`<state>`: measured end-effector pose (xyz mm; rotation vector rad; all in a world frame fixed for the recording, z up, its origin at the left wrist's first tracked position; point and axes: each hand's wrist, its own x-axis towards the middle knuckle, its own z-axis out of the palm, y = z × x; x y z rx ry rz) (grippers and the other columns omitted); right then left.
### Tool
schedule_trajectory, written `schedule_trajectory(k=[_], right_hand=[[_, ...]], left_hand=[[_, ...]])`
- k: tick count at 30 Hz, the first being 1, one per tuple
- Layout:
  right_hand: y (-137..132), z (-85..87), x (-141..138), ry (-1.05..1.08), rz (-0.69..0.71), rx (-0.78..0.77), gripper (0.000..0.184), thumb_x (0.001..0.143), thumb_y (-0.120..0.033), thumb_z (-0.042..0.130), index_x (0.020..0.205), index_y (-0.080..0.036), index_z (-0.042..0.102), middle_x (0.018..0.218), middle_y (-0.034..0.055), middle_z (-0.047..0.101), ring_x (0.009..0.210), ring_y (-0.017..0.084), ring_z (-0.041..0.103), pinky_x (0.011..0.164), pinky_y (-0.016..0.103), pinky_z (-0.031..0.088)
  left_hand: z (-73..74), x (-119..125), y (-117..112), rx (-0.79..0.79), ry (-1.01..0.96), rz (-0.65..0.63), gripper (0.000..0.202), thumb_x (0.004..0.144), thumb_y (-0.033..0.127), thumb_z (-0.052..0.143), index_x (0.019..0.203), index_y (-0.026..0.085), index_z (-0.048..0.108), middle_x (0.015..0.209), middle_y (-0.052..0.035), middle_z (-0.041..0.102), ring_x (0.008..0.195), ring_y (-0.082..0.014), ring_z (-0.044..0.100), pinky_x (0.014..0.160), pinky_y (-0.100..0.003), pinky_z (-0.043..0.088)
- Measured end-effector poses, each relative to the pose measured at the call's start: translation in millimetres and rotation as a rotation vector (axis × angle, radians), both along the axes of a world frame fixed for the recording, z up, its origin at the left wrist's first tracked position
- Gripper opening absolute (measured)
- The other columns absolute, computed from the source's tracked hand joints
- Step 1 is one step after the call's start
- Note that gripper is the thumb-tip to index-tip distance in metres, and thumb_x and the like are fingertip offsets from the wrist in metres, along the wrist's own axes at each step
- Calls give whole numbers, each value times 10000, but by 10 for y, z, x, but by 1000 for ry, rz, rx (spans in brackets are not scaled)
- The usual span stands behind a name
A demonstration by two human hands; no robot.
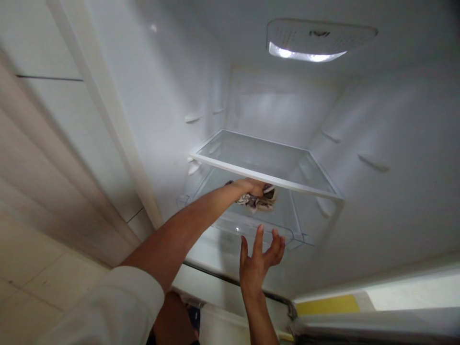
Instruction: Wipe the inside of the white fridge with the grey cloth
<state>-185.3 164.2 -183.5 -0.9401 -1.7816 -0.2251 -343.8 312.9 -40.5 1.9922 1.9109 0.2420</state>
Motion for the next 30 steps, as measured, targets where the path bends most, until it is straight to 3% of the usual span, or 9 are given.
schedule_trajectory(k=[3, 6, 13, 17, 22, 25, 27, 30], right_hand=[[6, -24, 1, 8, 2, -14, 744, 937, -278, 663, 1600, -271, 327, 1550, 263, 350, 1513, 467, 238, 1069, 762, 385], [6, -37, -7, 16, -15, -23, 678, 948, -286, 642, 1572, -258, 378, 1531, 260, 365, 1506, 455, 243, 1066, 749, 390], [1, -38, -34, 37, -18, -38, 590, 960, -287, 619, 1521, -226, 446, 1506, 267, 395, 1496, 434, 261, 1067, 717, 400], [19, -65, -32, 49, -31, -13, 601, 966, -316, 618, 1534, -231, 439, 1502, 262, 422, 1485, 427, 297, 1069, 690, 410], [22, -67, -36, 46, -71, 11, 591, 960, -351, 644, 1510, -225, 467, 1470, 244, 468, 1478, 392, 334, 1077, 634, 429], [16, -59, -38, 48, -64, 17, 561, 957, -352, 652, 1478, -207, 503, 1452, 243, 484, 1477, 382, 337, 1081, 612, 429], [18, -56, -38, 51, -69, 35, 533, 950, -351, 664, 1441, -188, 537, 1431, 247, 501, 1467, 383, 353, 1078, 603, 432], [29, -58, -39, 46, -87, 66, 496, 931, -340, 689, 1379, -160, 578, 1404, 259, 524, 1448, 390, 380, 1066, 593, 441]], left_hand=[[11, 323, 81, -14, -27, -127, 450, 663, 118, 724, 1108, 187, 739, 1250, -84, 748, 1121, -266, 677, 992, -318, 532], [30, 449, 111, -54, -57, -186, 458, 628, 93, 705, 1076, 179, 749, 1211, -86, 760, 1110, -277, 679, 1000, -350, 538], [21, 259, -104, -339, -187, -287, 437, 535, 131, 735, 963, 220, 763, 858, 25, 783, 795, -218, 713, 734, -311, 600], [-12, -21, -286, -405, -216, -262, 385, 537, 161, 731, 915, 223, 761, 840, 42, 783, 777, -208, 709, 727, -302, 593], [-4, -632, -481, -324, -127, -139, 359, 551, 161, 764, 908, 188, 741, 900, 23, 792, 875, -214, 707, 797, -275, 568], [33, -954, -616, -185, -14, -46, 460, 572, 124, 769, 1025, 188, 722, 1054, -15, 788, 984, -239, 696, 883, -293, 542], [41, -1052, -713, -66, 73, 24, 462, 649, 134, 744, 1106, 193, 703, 1159, -60, 763, 1071, -276, 675, 956, -349, 516], [4, -1002, -818, 131, 192, 119, 418, 815, 165, 632, 1232, 192, 659, 1279, -141, 696, 1184, -342, 622, 1027, -460, 467]])
